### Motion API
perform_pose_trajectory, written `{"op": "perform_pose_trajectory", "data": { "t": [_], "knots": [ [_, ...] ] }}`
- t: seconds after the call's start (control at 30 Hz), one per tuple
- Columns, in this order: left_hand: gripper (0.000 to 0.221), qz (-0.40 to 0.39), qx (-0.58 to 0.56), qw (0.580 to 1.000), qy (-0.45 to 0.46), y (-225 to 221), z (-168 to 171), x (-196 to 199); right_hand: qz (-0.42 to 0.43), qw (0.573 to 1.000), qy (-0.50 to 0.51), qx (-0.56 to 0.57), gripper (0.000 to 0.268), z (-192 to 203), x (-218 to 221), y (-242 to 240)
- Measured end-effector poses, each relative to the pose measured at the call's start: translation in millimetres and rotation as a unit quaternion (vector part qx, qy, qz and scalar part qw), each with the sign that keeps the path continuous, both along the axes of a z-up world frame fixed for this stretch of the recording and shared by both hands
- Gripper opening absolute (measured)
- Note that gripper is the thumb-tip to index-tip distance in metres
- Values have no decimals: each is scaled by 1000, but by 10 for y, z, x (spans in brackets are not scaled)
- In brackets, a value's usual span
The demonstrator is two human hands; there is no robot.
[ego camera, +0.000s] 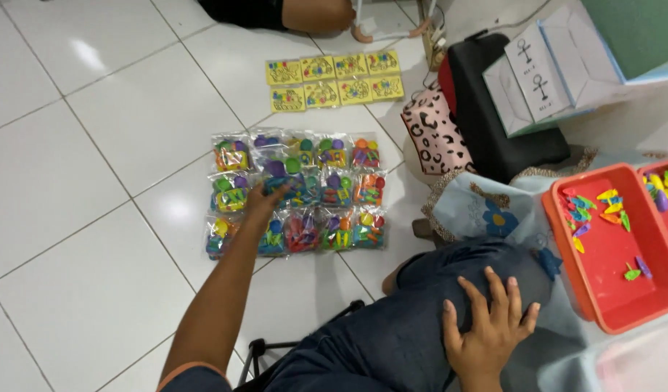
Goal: Sorting, cleaning, and packaging small plastic toy components into individual plastic bags.
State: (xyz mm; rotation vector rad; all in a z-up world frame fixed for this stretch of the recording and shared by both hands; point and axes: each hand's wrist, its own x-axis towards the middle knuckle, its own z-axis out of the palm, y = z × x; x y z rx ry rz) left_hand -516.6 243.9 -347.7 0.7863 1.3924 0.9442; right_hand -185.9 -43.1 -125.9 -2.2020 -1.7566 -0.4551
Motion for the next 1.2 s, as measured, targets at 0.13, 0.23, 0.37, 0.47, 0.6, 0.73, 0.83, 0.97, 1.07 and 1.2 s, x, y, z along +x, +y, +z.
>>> {"op": "perform_pose_trajectory", "data": {
  "t": [0.13,0.23,0.37,0.47,0.6,0.73,0.83,0.97,1.07,1.2],
  "knots": [
    [85,-42,-43,997,50,-51,-213,378,-5,1000,20,-6,43,-3,25,-25],
    [38,-79,-72,992,69,-123,-580,731,-9,1000,25,-9,41,4,23,-41],
    [65,-153,-59,977,139,-315,-905,1277,-6,999,31,-5,41,12,25,-32],
    [41,-139,-20,986,85,-440,-1184,1531,-6,999,32,-10,43,10,51,-41],
    [29,-113,4,993,43,-515,-1044,1371,-13,999,38,-15,43,13,42,-58],
    [51,-123,-41,981,142,-485,-1019,787,-14,999,50,-14,41,-39,69,-76],
    [77,-119,-46,972,200,-486,-1093,376,-9,999,44,-20,43,-55,90,-60],
    [52,-100,-59,968,221,-647,-1048,-53,1,999,31,-22,44,-98,130,-91],
    [55,-131,-62,955,259,-702,-1244,-418,-7,999,35,-25,45,-142,132,-127],
    [86,-149,-91,924,341,-726,-1391,-727,-12,999,40,-23,46,-175,147,-126]
  ]
}}
